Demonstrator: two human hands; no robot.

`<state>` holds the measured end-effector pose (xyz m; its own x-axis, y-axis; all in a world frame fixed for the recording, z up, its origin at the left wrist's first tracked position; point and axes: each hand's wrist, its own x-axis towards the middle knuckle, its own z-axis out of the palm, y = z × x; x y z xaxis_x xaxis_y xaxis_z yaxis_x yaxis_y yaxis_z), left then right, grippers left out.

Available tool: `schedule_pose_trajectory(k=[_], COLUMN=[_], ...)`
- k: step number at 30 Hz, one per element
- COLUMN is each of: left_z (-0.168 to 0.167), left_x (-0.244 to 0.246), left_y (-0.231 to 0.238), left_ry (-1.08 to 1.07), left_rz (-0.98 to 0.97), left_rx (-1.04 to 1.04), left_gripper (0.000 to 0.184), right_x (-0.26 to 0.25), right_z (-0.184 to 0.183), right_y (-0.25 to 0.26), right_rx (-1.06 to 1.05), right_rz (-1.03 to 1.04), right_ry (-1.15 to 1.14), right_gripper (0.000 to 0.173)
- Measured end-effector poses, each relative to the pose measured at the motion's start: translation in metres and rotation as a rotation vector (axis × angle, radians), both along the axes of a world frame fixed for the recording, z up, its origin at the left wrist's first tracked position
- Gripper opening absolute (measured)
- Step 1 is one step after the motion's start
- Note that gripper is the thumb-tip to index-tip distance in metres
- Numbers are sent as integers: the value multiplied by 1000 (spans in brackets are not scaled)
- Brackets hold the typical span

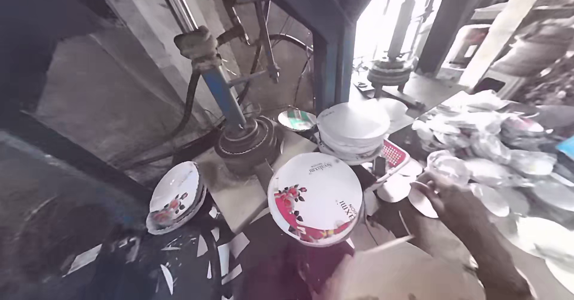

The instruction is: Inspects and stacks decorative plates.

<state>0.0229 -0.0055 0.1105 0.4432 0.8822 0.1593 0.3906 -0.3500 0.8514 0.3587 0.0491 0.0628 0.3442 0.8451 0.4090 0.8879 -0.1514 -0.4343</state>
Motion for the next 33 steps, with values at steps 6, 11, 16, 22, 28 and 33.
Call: schedule_pose_trajectory(k=[6,11,16,22,28,33], left_z=[3,2,12,22,4,-40], left_x=[-24,-53,-71,-79,-157,-150], left_y=[40,69,71,87,53,27], left_ry=[-29,-73,59,125,-264,-467], left_rz=[65,16,-137,-677,162,475], left_rx=[94,236,429,196,348,326], left_gripper=[36,33,32,25,29,29], right_x=[-90,-117,-123,-97,-81,-116], right_z=[42,37,33,46,57,25], right_y=[-20,-10,-16,-18,24,94], right_rx=[214,382,313,-493,-82,-278], right_rz=[714,837,1077,1614,702,116], right_ry=[14,-209,-120,-72,-202,-30], right_gripper=[35,32,25,10,23,66])
